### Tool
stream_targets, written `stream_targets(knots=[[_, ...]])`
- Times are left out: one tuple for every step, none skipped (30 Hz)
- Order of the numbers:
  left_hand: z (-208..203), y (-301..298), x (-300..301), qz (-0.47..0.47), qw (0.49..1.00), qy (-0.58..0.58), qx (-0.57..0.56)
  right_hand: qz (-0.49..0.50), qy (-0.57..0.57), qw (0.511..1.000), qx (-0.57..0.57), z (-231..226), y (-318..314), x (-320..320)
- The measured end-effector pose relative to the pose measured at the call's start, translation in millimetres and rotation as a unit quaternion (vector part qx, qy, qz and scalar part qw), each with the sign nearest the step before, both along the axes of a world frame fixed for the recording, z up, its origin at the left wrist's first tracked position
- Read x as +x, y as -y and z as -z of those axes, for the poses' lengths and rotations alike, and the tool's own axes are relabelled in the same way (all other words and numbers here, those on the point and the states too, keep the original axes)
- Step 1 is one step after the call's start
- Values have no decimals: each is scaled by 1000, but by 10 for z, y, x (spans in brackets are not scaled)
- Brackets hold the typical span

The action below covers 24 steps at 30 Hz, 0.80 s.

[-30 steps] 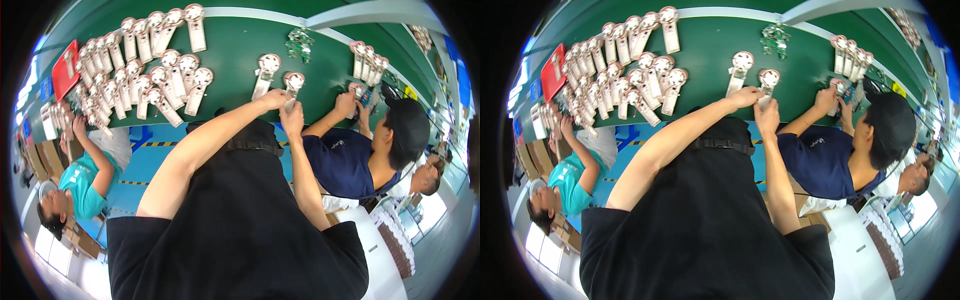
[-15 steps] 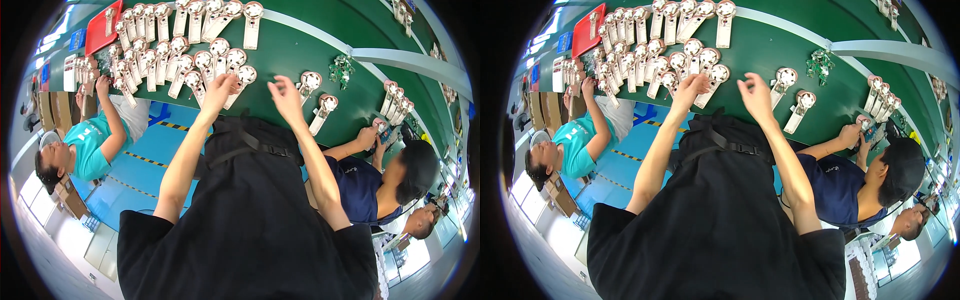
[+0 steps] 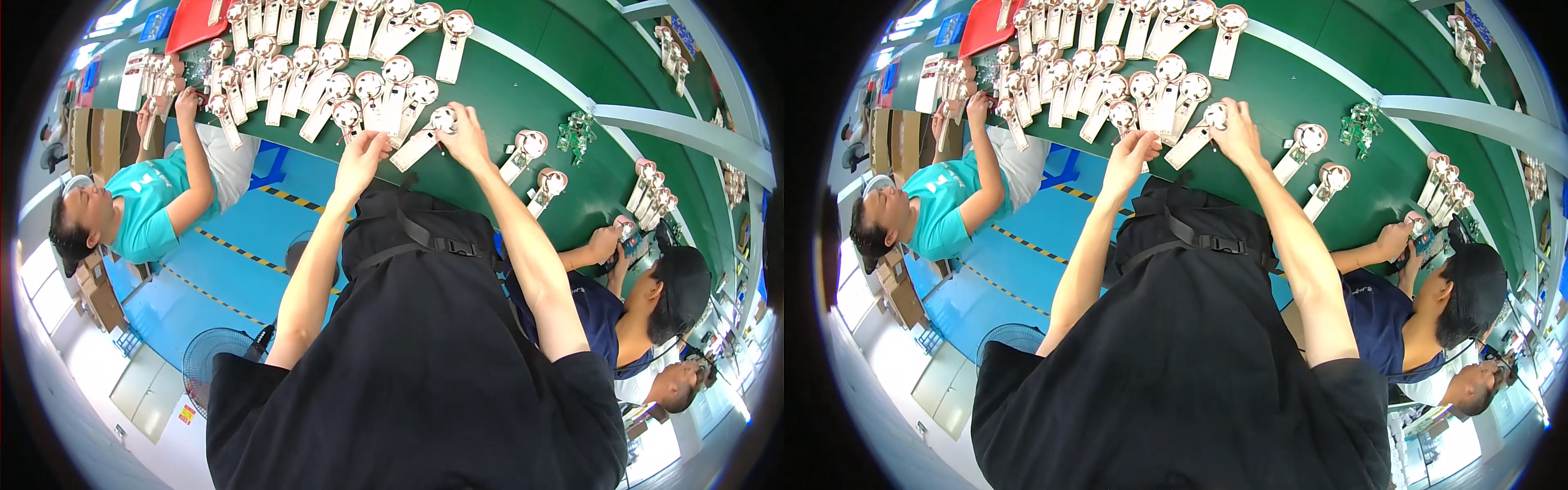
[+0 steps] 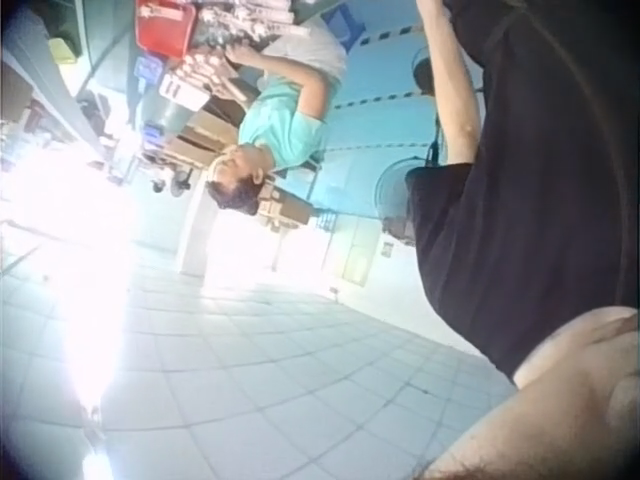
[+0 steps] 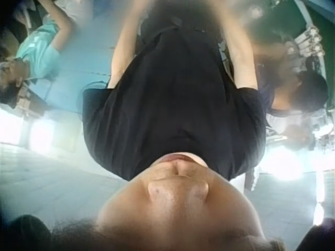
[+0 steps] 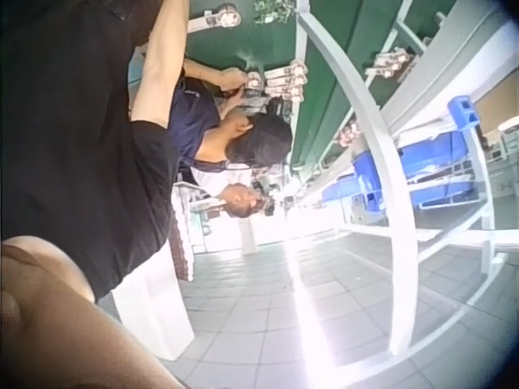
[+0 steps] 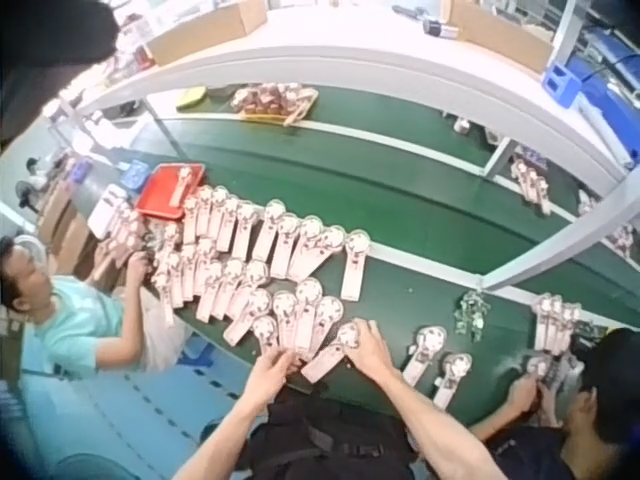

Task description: The person assembles portable fans on an assembly line by fitting circuit boards and wiring into the fan casings and placing the assembled units on the table by hand.

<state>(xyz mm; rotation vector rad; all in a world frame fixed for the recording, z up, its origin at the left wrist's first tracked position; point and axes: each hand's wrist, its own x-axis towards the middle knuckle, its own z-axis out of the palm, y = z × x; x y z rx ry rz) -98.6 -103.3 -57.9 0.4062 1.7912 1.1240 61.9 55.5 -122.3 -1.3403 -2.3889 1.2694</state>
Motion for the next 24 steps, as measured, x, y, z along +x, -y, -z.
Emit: stream_targets(knots=[[2, -31, -3, 1, 1000, 1, 2, 6, -10, 1000, -2, -72, -39, 63], [9, -86, -7, 2, 999, -25, 20, 13, -19, 1000, -3, -145, -85, 129], [12, -142, -3, 3, 998, -49, 39, 10, -41, 999, 13, -180, -134, 194], [-49, -253, 13, 17, 998, -44, 43, 4, -59, 998, 8, -256, -199, 294], [-58, -339, 44, 17, 996, -57, 63, -7, -80, 997, 2, -410, -233, 330], [-54, -441, 81, 17, 994, -71, 83, -18, -92, 996, -8, -577, -260, 388], [-20, -538, 99, 46, 992, -69, 96, -11, -92, 996, -5, -747, -274, 434], [-41, -648, 147, 51, 995, -9, 89, -27, -120, 991, -46, -883, -283, 470], [-63, -752, 214, 56, 994, 52, 81, -42, -147, 984, -87, -998, -288, 507], [-91, -858, 323, 51, 984, 160, 63, -56, -141, 983, -99, -1105, -311, 570], [-80, -905, 384, 62, 963, 255, 61, -76, -158, 982, -67, -1111, -296, 609], [-71, -941, 451, 73, 933, 347, 55, -95, -173, 980, -36, -1114, -261, 610], [-162, -992, 583, 65, 910, 401, 81, -84, -154, 979, -107, -1242, -226, 580], [-271, -981, 588, 91, 890, 445, 29, -91, -149, 979, -104, -1272, -211, 589], [-207, -1018, 684, 46, 893, 446, 33, -84, -119, 986, -83, -1320, -194, 610], [-234, -1022, 682, 43, 894, 446, 33, -78, -112, 989, -59, -1289, -187, 621], [-129, -1043, 698, 33, 893, 448, 32, -73, -105, 991, -36, -1240, -176, 641], [-31, -1064, 729, 21, 892, 450, 32, -76, -117, 990, 23, -1215, -165, 666], [-86, -1094, 732, 16, 891, 453, 21, -72, -118, 990, 20, -1248, -163, 666], [-96, -1096, 687, 43, 864, 502, 18, -42, -124, 991, -17, -1293, -167, 680], [-101, -1090, 634, 67, 833, 548, 16, -13, -131, 990, -55, -1354, -171, 689], [-133, -1143, 708, 21, 861, 506, 38, 4, -119, 990, -80, -1444, -188, 675], [-181, -1195, 735, -10, 866, 499, 24, 20, -127, 989, -69, -1446, -200, 706], [-208, -1225, 725, -42, 871, 490, 10, 36, -135, 988, -59, -1444, -206, 720]])
